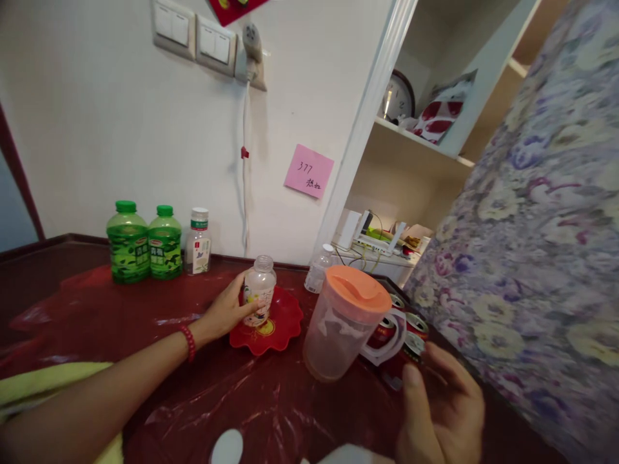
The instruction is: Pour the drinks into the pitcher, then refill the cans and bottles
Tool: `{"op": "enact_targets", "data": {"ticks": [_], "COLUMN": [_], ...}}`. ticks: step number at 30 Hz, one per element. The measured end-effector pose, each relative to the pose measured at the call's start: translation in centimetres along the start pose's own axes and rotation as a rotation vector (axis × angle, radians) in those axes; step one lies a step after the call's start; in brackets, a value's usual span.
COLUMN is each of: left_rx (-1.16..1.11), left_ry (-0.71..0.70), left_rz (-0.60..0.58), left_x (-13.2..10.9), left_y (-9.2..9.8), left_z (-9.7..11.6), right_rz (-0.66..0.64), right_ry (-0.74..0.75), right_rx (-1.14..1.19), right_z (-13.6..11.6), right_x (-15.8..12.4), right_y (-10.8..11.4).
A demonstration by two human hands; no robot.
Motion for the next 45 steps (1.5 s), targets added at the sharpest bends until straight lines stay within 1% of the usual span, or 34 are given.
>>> {"op": "enact_targets", "data": {"ticks": [1, 2, 3, 4, 5, 6, 7, 8, 9, 11, 12, 13, 14, 15, 17, 19, 21, 22, 23, 24, 25, 28, 31, 35, 40, 45], "left_rx": [0.000, 0.002, 0.005, 0.005, 0.003, -0.003, -0.010, -0.015, -0.019, -0.025, -0.029, -0.034, -0.040, -0.043, -0.038, -0.035, -0.042, -0.046, -0.049, -0.051, -0.052, -0.037, 0.004, 0.003, -0.040, -0.054], "left_ry": [0.002, 0.005, 0.010, 0.013, 0.012, 0.008, 0.005, 0.006, 0.009, 0.017, 0.021, 0.022, 0.021, 0.022, 0.030, 0.036, 0.032, 0.025, 0.018, 0.010, 0.003, 0.013, 0.053, 0.048, 0.036, 0.032], "left_rz": [0.000, -0.001, -0.002, -0.002, -0.002, -0.003, -0.002, 0.002, 0.004, 0.008, 0.010, 0.010, 0.007, 0.007, 0.009, 0.012, 0.009, 0.005, 0.001, -0.002, -0.005, -0.001, 0.005, 0.007, 0.025, 0.017], "left_x": [0.0, -0.1, -0.1, -0.2, -0.2, -0.2, -0.2, -0.3, -0.3, -0.4, -0.4, -0.4, -0.5, -0.5, -0.5, -0.6, -0.7, -0.8, -0.9, -0.9, -0.9, -1.0, -1.0, -1.1, -1.1, -1.1], "left_y": [0.0, 0.0, -0.1, -0.1, -0.1, -0.1, -0.1, 0.0, 0.0, 0.1, 0.2, 0.2, 0.2, 0.2, 0.3, 0.5, 0.5, 0.5, 0.5, 0.5, 0.5, 0.5, 0.5, 0.5, 0.7, 0.5], "left_z": [0.0, 0.0, 0.0, 0.0, 0.1, 0.2, 0.2, 0.3, 0.3, 0.4, 0.4, 0.4, 0.4, 0.4, 0.4, 0.4, 0.5, 0.6, 0.7, 0.8, 0.8, 0.8, 0.6, 0.7, 0.8, 0.7], "right_rz": [-0.041, -0.149, -0.365, -0.638, -0.951, -1.231, -1.457, -1.610, -1.657, -1.645, -1.605, -1.578, -1.571, -1.564, -1.581, -1.375, -1.124, -1.015, -0.931, -0.894, -0.882, -0.905, -0.942, -1.002, -1.063, -1.130], "right_ry": [0.137, 0.274, 0.366, 0.423, 0.455, 0.467, 0.481, 0.501, 0.498, 0.461, 0.385, 0.349, 0.338, 0.343, 0.474, 0.506, 0.595, 0.658, 0.703, 0.720, 0.724, 0.712, 0.698, 0.677, 0.664, 0.660], "right_rx": [-0.022, -0.094, -0.173, -0.217, -0.251, -0.281, -0.356, -0.460, -0.592, -0.686, -0.719, -0.719, -0.693, -0.645, -0.444, -0.267, -0.201, -0.215, -0.249, -0.272, -0.294, -0.368, -0.442, -0.517, -0.611, -0.697], "right_z": [-2.3, -4.3, -5.3, -5.4, -4.8, -3.5, -1.7, 0.3, 2.5, 5.2, 6.2, 6.4, 5.9, 4.7, 0.2, -4.6, -8.4, -9.5, -10.0, -10.0, -9.6, -7.3, -5.5, -4.8, -4.8, -5.2], "right_x": [-0.9, -2.4, -4.4, -7.3, -11.1, -15.0, -18.5, -21.3, -22.8, -24.3, -24.1, -23.8, -23.3, -22.6, -21.0, -16.9, -13.0, -11.7, -10.8, -10.3, -10.1, -10.5, -10.8, -10.4, -9.9, -10.1], "right_y": [-0.2, -1.3, -3.7, -6.5, -9.1, -10.9, -12.0, -12.7, -13.3, -14.3, -14.7, -15.0, -15.3, -15.8, -17.3, -19.2, -21.1, -22.1, -23.2, -24.4, -25.7, -29.1, -31.0, -31.8, -32.6, -33.3]}}
Point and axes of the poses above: each hand's wrist, its own x-axis towards the middle knuckle, its own y-axis out of the back of the hand, z = x × y, the point moved 10 cm from there along x, towards the middle knuckle, and after that the axes turned 6 degrees about z, right-handed, at the moved point
